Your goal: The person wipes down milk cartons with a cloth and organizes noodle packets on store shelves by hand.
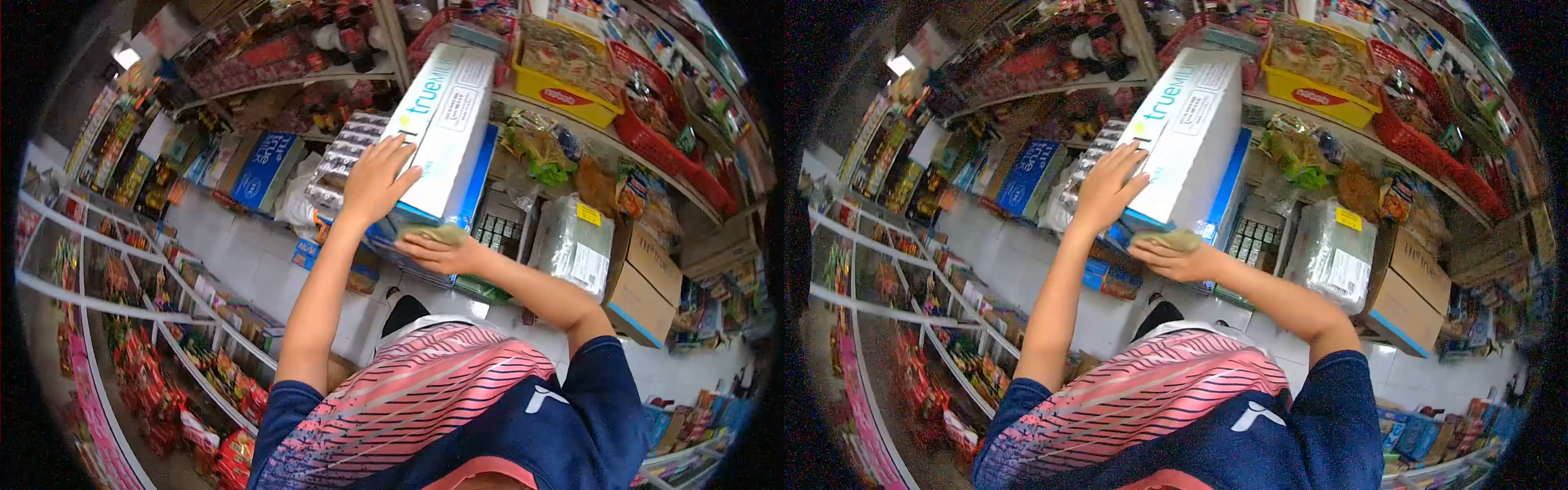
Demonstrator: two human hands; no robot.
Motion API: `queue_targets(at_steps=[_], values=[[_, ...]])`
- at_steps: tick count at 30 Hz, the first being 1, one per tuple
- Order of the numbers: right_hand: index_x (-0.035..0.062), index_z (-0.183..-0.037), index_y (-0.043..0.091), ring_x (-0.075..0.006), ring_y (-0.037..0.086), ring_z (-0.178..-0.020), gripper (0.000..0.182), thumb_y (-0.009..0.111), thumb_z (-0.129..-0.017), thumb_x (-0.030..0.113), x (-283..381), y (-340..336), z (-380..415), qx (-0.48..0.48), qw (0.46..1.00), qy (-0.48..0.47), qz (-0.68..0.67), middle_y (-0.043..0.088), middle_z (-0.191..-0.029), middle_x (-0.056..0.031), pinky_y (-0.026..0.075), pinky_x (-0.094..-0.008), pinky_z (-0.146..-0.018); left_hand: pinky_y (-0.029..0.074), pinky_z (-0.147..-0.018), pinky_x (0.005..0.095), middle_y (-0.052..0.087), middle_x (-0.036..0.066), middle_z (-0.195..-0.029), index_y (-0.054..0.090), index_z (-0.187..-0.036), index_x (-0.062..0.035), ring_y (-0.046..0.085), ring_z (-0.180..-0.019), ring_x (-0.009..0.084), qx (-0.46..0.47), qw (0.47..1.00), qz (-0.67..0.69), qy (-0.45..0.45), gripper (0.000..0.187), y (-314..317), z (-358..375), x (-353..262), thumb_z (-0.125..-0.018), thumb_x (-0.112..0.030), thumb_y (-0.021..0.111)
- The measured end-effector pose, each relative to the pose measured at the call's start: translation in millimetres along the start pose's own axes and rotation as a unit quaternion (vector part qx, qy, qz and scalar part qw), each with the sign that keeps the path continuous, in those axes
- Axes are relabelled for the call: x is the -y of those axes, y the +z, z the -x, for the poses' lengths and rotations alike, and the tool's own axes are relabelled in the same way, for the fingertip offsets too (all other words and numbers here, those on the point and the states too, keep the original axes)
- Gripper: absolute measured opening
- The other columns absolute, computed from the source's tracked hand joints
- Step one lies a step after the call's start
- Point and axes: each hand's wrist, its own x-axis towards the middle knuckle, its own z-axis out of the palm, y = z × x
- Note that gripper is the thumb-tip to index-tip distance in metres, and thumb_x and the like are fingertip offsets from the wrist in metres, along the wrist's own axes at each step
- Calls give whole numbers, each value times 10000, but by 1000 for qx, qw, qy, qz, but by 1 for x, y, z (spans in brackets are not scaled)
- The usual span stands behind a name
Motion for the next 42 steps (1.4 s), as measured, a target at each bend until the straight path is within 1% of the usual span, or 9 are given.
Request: queue_targets(at_steps=[5, 8, 14, 15, 17, 23, 32, 39, 42], values=[[102, -994, 565, -268, 368, -1209, 300, 561, -699, 48, 12, -1, 23, -168, 956, 227, -77, 428, -1276, -132, 286, -396, -1004, 287, -976, 403, 478, 165, -1216, 547, -1107, -45, 409, -1160, 311, -1, 1000, -18, -21, 453, 0, -4, -6, -806, -382, 518], [48, -1265, 372, -316, 307, -1236, 501, 465, -773, 23, -1, -5, -18, -369, 670, 601, -230, 312, -1339, -193, 216, -357, -1025, 328, -953, 372, 488, 114, -1225, 551, -1108, -70, 424, -1153, 304, -5, 999, -34, -23, 403, 2, -5, -7, -793, -320, 536], [1, -1302, 310, -236, 355, -1194, 485, 403, -854, 163, 57, 104, 42, -291, 438, 789, -317, 377, -1297, -148, 259, -327, -990, 331, -950, 376, 489, 112, -1224, 554, -1104, -83, 430, -1151, 294, -6, 999, -44, -32, 383, 3, -3, -6, -785, -297, 544], [14, -1297, 326, -223, 379, -1169, 468, 392, -860, 168, 65, 126, 57, -283, 536, 757, -244, 403, -1276, -135, 294, -309, -956, 331, -952, 379, 486, 107, -1228, 549, -1118, -102, 424, -1162, 279, 0, 998, -49, -44, 394, 5, -2, -6, -785, -314, 545], [25, -1315, 305, -243, 356, -1193, 460, 358, -883, 173, 43, 96, 28, -388, 386, 755, -361, 387, -1294, -138, 262, -333, -993, 333, -951, 380, 485, 106, -1228, 551, -1119, -120, 424, -1164, 275, -6, 998, -44, -39, 404, 5, -3, -4, -790, -353, 531], [-23, -1319, 254, -241, 262, -1265, 492, 351, -886, 189, -48, 21, -26, -433, 587, 601, -326, 264, -1378, -139, 189, -338, -1037, 335, -943, 386, 507, 118, -1193, 573, -1081, -100, 443, -1134, 280, -38, 998, -39, -34, 395, 2, -2, -7, -794, -367, 519], [-23, -1313, 256, -231, 258, -1261, 469, 323, -918, 220, -10, 128, 67, -409, 427, 703, -395, 250, -1380, -131, 173, -324, -1036, 351, -917, 380, 533, 85, -1169, 602, -1020, -99, 462, -1119, 255, -61, 997, -38, -39, 342, 2, 0, -9, -781, -335, 540], [-8, -1313, 278, -236, 279, -1256, 474, 322, -919, 252, -101, 27, -11, -411, 649, 574, -286, 281, -1367, -138, 194, -331, -1028, 372, -895, 373, 560, 79, -1128, 619, -976, -93, 490, -1083, 253, -89, 995, -33, -33, 299, 3, -1, -9, -770, -299, 554], [-16, -1298, 304, -239, 295, -1247, 478, 334, -918, 272, -132, 40, 0, -469, 606, 543, -342, 293, -1361, -137, 213, -333, -1017, 380, -885, 371, 566, 76, -1117, 623, -959, -93, 496, -1075, 251, -100, 994, -27, -34, 275, 3, 1, -9, -764, -277, 562]])
